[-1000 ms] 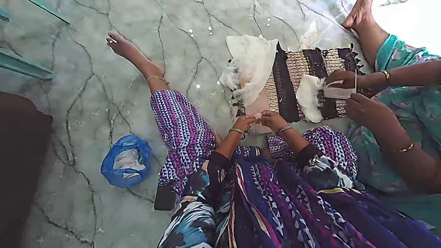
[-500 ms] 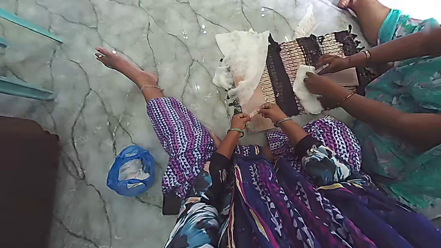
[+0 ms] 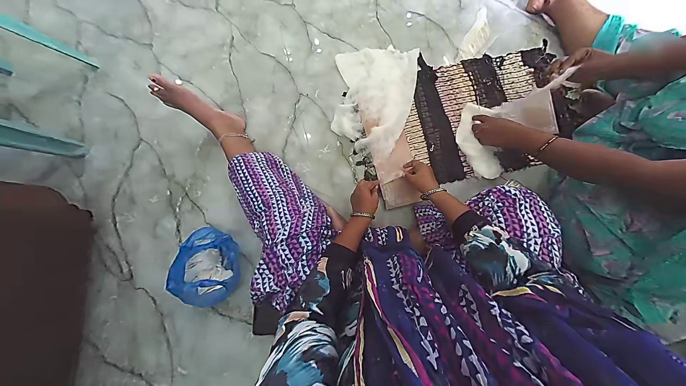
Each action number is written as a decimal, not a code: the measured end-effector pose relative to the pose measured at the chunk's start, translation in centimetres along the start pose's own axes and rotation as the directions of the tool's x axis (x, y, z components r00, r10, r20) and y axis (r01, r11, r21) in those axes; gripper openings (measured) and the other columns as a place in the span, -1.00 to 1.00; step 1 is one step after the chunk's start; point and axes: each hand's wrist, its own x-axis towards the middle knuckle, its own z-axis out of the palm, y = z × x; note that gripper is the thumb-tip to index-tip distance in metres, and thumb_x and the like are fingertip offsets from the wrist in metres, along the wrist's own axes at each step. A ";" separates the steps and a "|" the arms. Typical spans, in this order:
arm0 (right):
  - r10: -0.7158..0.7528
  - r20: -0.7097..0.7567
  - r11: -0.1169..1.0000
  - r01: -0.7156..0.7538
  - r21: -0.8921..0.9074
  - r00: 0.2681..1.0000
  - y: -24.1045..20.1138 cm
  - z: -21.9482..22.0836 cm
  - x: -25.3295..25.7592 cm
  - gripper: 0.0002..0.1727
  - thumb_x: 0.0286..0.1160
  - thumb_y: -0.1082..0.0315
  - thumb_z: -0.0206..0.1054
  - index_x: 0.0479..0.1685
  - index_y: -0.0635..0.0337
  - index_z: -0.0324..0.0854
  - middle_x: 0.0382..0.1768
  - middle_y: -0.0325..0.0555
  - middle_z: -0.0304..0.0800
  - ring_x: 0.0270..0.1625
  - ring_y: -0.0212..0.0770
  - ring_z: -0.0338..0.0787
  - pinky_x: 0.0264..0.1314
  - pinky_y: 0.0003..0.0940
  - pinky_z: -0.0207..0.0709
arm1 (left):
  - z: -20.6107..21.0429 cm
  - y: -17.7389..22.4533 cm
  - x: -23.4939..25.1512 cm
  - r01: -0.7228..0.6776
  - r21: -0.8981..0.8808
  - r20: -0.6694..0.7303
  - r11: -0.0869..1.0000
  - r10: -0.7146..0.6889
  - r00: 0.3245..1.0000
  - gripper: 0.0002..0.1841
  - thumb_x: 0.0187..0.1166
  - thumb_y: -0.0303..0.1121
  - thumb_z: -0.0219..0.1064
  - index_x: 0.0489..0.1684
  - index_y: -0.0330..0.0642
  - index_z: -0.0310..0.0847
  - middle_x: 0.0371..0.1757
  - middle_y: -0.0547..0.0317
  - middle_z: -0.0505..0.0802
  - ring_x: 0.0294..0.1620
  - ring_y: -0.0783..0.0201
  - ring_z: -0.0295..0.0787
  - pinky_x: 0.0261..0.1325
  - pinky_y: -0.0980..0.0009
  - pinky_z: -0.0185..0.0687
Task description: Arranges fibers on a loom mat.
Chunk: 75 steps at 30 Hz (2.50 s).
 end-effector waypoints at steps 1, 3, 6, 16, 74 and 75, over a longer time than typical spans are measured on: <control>-0.009 -0.013 1.000 0.009 -0.021 1.000 0.0 0.0 -0.2 -0.63 0.58 0.51 0.29 0.34 0.39 0.63 -0.05 0.29 0.86 0.04 0.20 0.84 0.25 0.16 0.57 | 0.1 -0.1 0.1 0.009 0.020 0.014 1.000 -0.009 1.000 -0.65 0.74 -0.43 0.13 0.34 -0.10 0.76 0.29 -0.22 0.78 0.34 -0.12 0.72 0.46 -0.06 0.53; -0.060 -0.070 0.995 0.054 -0.083 0.996 -0.2 0.1 -0.8 -0.64 0.57 0.53 0.22 0.30 0.39 0.67 -0.01 0.27 0.86 0.07 0.20 0.84 0.23 0.16 0.59 | 0.3 -0.2 0.4 0.019 0.061 0.036 0.998 -0.021 0.999 -0.65 0.77 -0.41 0.12 0.35 -0.10 0.76 0.29 -0.23 0.77 0.36 -0.12 0.70 0.47 -0.05 0.52; -0.229 -0.084 0.941 0.198 -0.274 0.970 -0.6 0.5 -1.6 -0.63 0.55 0.53 0.27 0.31 0.37 0.67 0.26 0.35 0.72 0.33 0.31 0.72 0.39 0.24 0.54 | 0.3 0.0 0.7 0.033 0.113 0.070 0.993 -0.041 0.997 -0.63 0.79 -0.40 0.09 0.41 -0.08 0.72 0.36 -0.19 0.75 0.42 -0.09 0.68 0.51 -0.02 0.50; -0.186 0.370 0.680 0.391 -0.620 0.910 -0.2 4.6 -4.3 -0.04 0.79 -0.23 -0.05 0.91 0.33 -0.19 0.94 0.19 -0.31 0.97 0.15 -0.28 0.91 0.23 -0.34 | -0.1 -0.2 0.4 0.041 0.166 0.171 0.985 -0.069 0.983 -0.63 0.80 -0.31 0.09 0.42 -0.17 0.69 0.44 -0.15 0.73 0.50 -0.07 0.64 0.57 -0.07 0.45; -0.119 0.147 0.629 0.189 -0.754 0.982 -1.3 1.2 -7.0 -0.74 0.61 0.47 0.19 0.03 0.37 0.78 0.20 0.34 0.75 0.36 0.33 0.67 0.38 0.37 0.34 | -2.0 -1.1 0.0 -0.177 0.265 0.306 0.948 0.091 0.948 -0.71 0.72 -0.43 0.18 0.25 -0.24 0.74 0.33 -0.19 0.79 0.45 -0.20 0.66 0.44 -0.28 0.48; -0.076 0.107 0.673 0.131 -0.728 0.991 -1.2 0.1 -6.8 -0.74 0.60 0.45 0.22 0.04 0.36 0.79 0.21 0.36 0.75 0.37 0.34 0.66 0.40 0.40 0.32 | -2.3 -1.3 0.0 -0.154 0.253 0.272 0.955 0.082 0.959 -0.72 0.71 -0.44 0.18 0.23 -0.24 0.74 0.32 -0.20 0.80 0.43 -0.21 0.67 0.42 -0.29 0.50</control>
